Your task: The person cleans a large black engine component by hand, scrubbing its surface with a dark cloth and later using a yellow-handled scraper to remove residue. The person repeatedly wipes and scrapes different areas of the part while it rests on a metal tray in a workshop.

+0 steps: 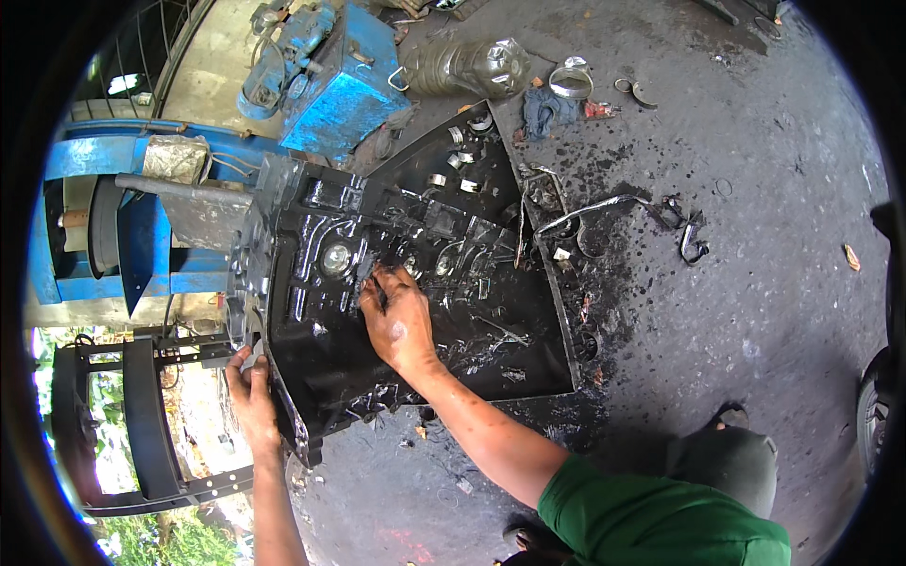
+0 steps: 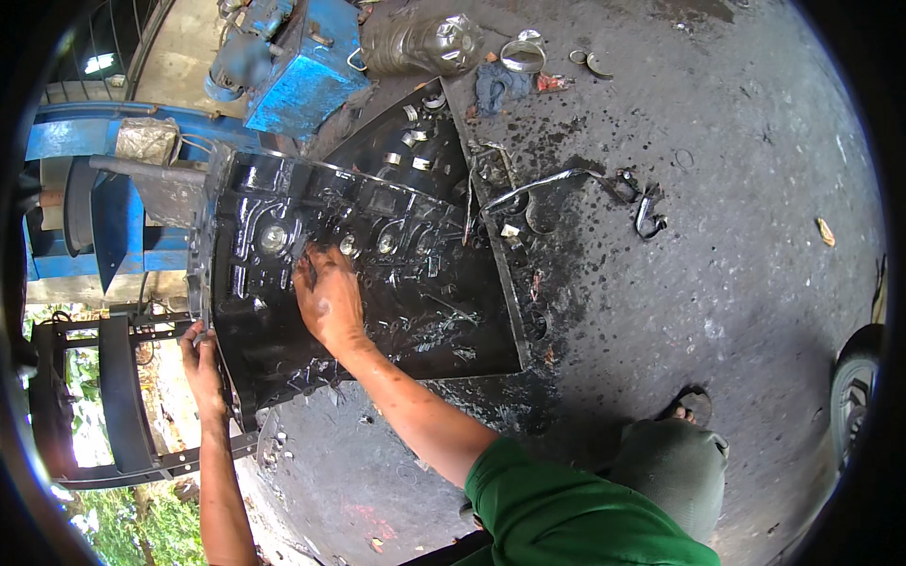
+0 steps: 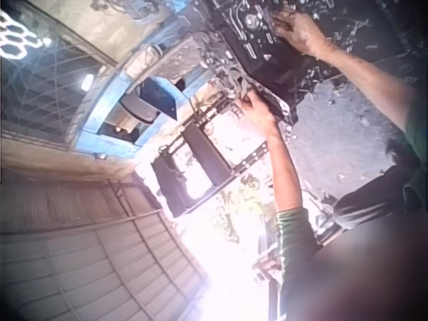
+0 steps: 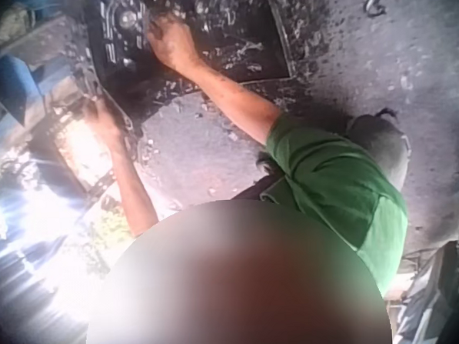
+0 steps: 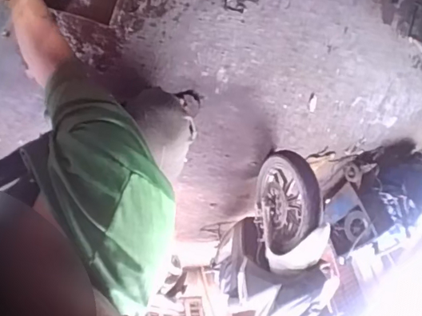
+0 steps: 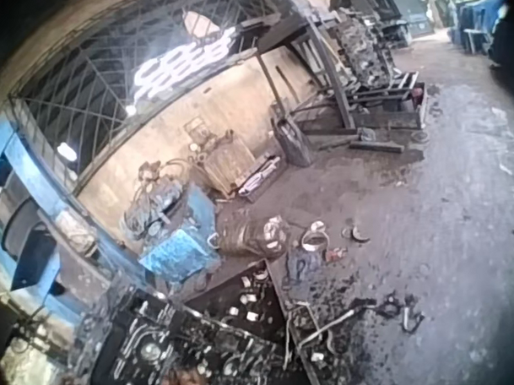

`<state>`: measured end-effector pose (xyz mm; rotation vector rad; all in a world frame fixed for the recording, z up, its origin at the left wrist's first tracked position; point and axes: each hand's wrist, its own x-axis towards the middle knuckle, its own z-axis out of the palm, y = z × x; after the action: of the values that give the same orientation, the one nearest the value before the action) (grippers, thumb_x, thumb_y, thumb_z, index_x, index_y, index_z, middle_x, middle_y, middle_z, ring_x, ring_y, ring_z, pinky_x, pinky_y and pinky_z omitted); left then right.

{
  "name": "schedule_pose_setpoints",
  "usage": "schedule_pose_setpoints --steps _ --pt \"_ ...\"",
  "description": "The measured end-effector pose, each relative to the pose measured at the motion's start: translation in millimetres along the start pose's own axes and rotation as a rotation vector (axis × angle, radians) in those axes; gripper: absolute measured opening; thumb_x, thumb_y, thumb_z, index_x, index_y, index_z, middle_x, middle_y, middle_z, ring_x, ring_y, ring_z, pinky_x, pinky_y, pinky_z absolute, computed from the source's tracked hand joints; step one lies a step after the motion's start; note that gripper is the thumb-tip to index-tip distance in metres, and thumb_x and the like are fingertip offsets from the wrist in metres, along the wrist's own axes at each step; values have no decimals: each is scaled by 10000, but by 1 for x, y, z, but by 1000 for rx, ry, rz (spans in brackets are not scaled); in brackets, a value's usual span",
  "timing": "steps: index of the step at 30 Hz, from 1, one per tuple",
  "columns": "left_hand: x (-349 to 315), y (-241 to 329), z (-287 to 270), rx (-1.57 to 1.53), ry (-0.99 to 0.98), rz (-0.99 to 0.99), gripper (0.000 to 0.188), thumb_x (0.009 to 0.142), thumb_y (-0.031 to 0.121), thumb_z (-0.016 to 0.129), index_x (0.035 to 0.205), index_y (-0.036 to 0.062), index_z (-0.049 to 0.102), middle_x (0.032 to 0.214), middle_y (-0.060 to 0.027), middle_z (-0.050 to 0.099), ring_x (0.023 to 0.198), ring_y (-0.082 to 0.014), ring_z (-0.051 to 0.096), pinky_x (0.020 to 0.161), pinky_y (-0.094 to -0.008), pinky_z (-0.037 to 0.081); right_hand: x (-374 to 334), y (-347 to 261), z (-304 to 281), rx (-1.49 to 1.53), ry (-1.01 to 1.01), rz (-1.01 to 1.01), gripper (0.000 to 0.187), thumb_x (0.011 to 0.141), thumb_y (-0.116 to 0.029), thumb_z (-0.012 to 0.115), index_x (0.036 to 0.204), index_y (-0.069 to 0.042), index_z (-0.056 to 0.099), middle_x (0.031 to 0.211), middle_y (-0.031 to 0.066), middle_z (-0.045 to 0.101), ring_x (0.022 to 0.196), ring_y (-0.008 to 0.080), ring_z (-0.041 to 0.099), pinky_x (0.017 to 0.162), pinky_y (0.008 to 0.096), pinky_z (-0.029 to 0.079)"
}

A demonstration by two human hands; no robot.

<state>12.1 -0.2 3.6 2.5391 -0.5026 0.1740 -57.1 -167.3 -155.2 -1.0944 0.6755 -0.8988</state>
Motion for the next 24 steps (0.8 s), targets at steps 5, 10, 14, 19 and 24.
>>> schedule_pose_setpoints --steps 5,10,14,19,24 --pt "2 -5 0 -21 10 2 358 964 211 624 1276 60 537 772 28 540 746 -80 438 723 -232 371 10 -3 7 265 139 96 260 919 -54 622 1145 71 648 1001 120 695 871 199 649 786 295 505" --pt "5 -9 -1 -17 24 -37 357 957 208 635 1273 70 542 768 37 529 735 -78 430 704 -234 368 11 -3 30 289 248 45 362 880 -68 620 1198 104 601 1064 230 696 986 266 691 868 327 511" --pt "6 -8 2 -50 26 -32 362 956 195 631 1277 52 542 735 39 513 711 -71 419 682 -226 359 2 14 17 381 36 94 364 877 -29 612 1220 90 597 1053 107 695 957 115 604 880 257 479" --pt "2 -3 2 42 38 0 372 955 203 633 1271 31 544 692 44 486 659 -64 397 623 -223 346 3 17 -3 -2 -75 -77 343 833 -32 622 1162 66 629 1093 191 687 966 266 669 887 324 508" --pt "2 -2 1 110 69 24 384 949 234 646 1267 41 551 687 28 497 647 -71 413 600 -248 357 2 14 -16 -226 -136 -298 366 787 -63 620 1136 41 649 1024 254 622 955 452 610 892 461 495"
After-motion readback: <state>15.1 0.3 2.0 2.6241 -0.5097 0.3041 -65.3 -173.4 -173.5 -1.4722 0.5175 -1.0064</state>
